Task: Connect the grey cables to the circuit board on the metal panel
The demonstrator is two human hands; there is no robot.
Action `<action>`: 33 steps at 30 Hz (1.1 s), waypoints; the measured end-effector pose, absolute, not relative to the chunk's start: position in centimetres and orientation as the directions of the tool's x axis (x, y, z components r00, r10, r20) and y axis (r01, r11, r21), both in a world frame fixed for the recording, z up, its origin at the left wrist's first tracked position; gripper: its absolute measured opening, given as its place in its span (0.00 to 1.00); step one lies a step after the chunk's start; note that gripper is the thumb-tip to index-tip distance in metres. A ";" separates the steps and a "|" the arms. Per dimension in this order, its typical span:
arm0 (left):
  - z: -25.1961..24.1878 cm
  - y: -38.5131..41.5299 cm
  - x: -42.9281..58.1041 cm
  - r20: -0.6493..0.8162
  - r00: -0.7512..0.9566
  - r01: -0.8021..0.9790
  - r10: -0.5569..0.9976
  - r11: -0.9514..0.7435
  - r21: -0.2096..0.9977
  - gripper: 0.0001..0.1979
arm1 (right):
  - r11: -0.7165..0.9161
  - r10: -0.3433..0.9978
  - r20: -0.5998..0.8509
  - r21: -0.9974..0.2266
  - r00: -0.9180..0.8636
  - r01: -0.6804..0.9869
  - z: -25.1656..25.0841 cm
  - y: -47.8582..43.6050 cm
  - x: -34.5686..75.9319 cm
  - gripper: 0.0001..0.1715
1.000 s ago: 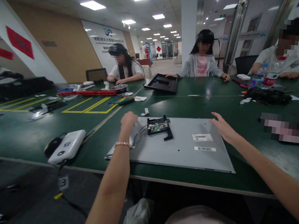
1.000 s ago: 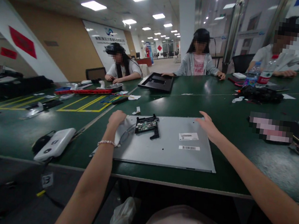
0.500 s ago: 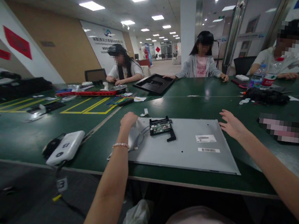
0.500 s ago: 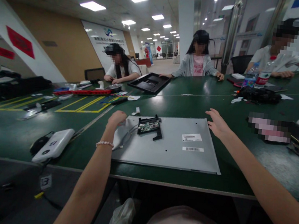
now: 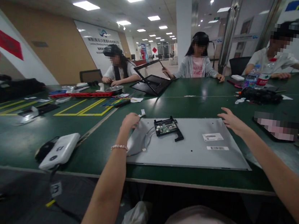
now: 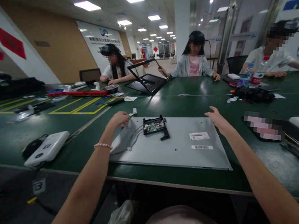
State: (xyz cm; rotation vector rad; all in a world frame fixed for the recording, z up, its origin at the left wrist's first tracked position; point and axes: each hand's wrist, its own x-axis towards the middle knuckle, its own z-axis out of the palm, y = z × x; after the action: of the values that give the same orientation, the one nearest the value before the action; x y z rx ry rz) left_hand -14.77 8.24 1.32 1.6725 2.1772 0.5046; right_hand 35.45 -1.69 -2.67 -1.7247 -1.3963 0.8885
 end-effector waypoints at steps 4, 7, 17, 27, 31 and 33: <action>1.2 8.3 -14.3 -0.076 -0.207 0.804 0.975 0.214 0.555 0.13 | -0.074 0.991 0.036 -0.656 0.129 0.751 -3.6 -1.4 35.6 0.44; 1.2 8.2 -13.7 -0.085 -0.196 0.772 0.977 0.207 0.600 0.12 | -0.050 0.996 0.043 -0.510 0.084 0.858 -4.4 -1.4 35.5 0.43; 1.7 7.3 -11.6 -0.184 -0.143 0.657 0.972 0.233 0.717 0.13 | -0.017 0.998 -0.059 -0.248 0.002 0.969 -5.8 -1.4 36.5 0.37; 2.6 6.6 -11.0 -0.229 -0.114 0.673 0.967 0.244 0.698 0.11 | -0.035 0.986 -0.168 -0.274 -0.012 0.961 -6.2 -0.9 38.0 0.43; 2.7 6.4 -11.0 -0.235 -0.075 0.668 0.969 0.223 0.709 0.13 | -0.049 0.986 -0.169 -0.337 -0.009 0.940 -6.1 -1.1 38.3 0.44; 2.7 6.3 -10.9 -0.231 -0.058 0.670 0.971 0.210 0.712 0.14 | -0.032 0.990 -0.139 -0.393 -0.026 0.919 -6.0 -1.2 38.4 0.45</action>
State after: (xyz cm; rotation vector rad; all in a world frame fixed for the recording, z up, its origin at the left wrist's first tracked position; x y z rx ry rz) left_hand -10.92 6.33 2.70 1.5300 1.7999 0.5581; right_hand 38.39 -1.16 -6.05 -2.0546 -2.0483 0.5718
